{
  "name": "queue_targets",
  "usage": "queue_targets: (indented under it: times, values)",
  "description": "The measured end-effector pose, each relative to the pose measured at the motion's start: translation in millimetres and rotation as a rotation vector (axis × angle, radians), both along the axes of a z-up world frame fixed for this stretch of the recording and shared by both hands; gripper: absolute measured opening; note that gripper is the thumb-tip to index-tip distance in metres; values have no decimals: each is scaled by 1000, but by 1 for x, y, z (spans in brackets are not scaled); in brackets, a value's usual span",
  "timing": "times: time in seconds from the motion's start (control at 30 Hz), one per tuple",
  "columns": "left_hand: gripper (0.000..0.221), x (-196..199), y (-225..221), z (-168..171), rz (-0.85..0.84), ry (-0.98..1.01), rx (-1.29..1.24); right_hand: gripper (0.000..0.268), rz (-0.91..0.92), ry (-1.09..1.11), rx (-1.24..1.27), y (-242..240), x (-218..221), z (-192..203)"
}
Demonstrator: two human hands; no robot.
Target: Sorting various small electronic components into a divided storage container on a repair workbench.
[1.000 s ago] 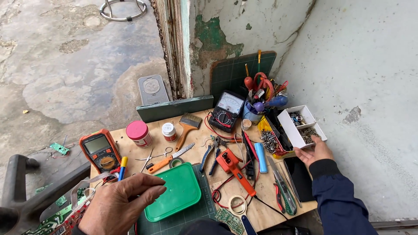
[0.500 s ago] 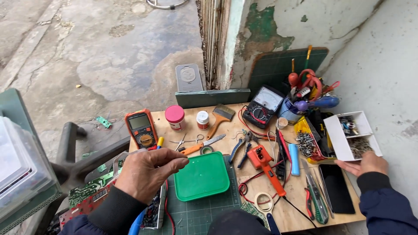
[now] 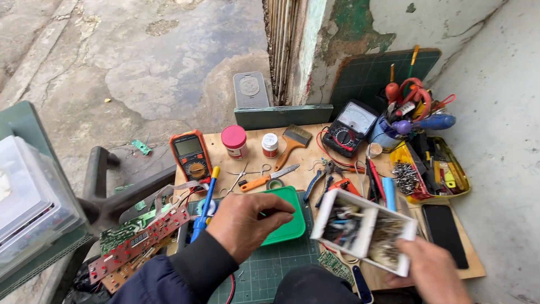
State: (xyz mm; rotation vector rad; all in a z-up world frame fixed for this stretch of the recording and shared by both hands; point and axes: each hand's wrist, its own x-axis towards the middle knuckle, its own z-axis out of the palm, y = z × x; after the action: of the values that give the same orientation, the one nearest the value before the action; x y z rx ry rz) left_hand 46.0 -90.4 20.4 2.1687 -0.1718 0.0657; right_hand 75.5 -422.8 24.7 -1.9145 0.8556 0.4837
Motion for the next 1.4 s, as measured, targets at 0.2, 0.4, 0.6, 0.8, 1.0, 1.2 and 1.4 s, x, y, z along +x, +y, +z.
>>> queue_targets:
  times: [0.2,0.4,0.6,0.8,1.0,1.2,1.4]
  values:
    - [20,-5,11,-24,-83,99,155,39,413,15,-32,73,-5,-33]
    - [31,-14,20,-52,-171,96,327,42,863,-205,-272,66,5,-102]
    - [24,2,21,-74,-51,10,508,35,869,-337,-198,71,8,-112]
    - [33,13,9,-77,4,158,803,34,846,-287,-199,86,10,-95]
    - [16,16,15,-84,-31,37,816,34,761,-185,-160,94,17,-88]
    - [8,9,28,-75,-3,-116,616,29,675,-61,-1,112,22,-66]
    - [18,13,40,-10,244,281,-15,26,638,9,86,123,28,-62]
